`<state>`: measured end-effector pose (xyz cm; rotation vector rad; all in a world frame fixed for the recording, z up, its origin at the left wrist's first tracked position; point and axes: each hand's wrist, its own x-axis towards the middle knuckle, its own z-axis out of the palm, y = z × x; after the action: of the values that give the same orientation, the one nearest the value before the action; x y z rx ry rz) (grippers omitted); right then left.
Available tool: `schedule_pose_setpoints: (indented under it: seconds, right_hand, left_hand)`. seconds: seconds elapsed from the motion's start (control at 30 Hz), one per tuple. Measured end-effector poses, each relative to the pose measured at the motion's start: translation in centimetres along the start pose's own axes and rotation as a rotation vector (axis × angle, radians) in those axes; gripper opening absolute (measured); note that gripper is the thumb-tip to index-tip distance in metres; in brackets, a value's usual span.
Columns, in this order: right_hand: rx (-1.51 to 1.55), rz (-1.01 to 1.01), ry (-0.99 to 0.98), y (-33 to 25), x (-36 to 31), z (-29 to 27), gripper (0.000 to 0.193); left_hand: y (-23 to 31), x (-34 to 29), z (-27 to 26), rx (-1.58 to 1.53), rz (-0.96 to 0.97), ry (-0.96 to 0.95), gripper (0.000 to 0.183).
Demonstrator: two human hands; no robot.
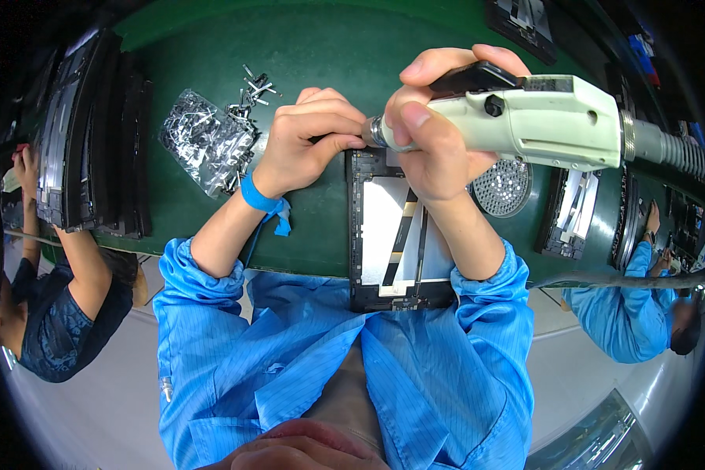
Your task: Assembling electronic tablets by inserting internal components and securing them with an electric screwdriver on a production line.
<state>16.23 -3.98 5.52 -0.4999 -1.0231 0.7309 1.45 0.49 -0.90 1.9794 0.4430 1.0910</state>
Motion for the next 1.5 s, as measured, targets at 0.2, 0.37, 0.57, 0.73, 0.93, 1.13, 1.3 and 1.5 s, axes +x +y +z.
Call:
schedule_pose_setpoints:
  seconds: [0.2, 0.37, 0.57, 0.73, 0.93, 1.13, 1.3, 1.5]
  right_hand:
    - [0.047, -0.024, 0.001, -0.2, 0.1, -0.1, 0.059]
    - [0.044, -0.017, -0.012, -0.3, 0.1, -0.1, 0.059]
    - [0.033, -0.021, -0.011, -0.3, 0.2, -0.1, 0.059]
    - [-0.045, 0.026, -0.022, -0.1, 0.2, 0.1, 0.060]
    - [-0.150, 0.055, -0.046, 1.3, -0.4, 0.1, 0.058]
    - [-0.196, 0.089, -0.037, 2.4, -0.9, -0.3, 0.055]
    - [-0.208, 0.069, -0.037, 2.8, -1.1, -0.5, 0.053]
    - [-0.199, 0.082, -0.032, 2.9, -1.3, -0.4, 0.053]
  left_hand:
    - [0.0, 0.0, 0.2, -0.098, -0.032, 0.010, 0.007]
    - [0.3, 0.1, -0.4, -0.095, -0.036, -0.036, 0.016]
    - [0.7, 0.5, -0.9, -0.035, -0.039, -0.041, 0.029]
    - [-0.1, 0.6, -2.1, 0.086, -0.079, -0.052, 0.020]
    - [-0.9, 0.1, -0.8, 0.029, -0.307, -0.091, 0.010]
    - [-0.5, 0.3, -0.7, 0.025, -0.393, -0.104, 0.007]
    - [-0.1, 0.5, -0.8, 0.012, -0.448, -0.074, 0.006]
    - [-0.2, 0.5, -0.8, 0.035, -0.410, -0.097, 0.006]
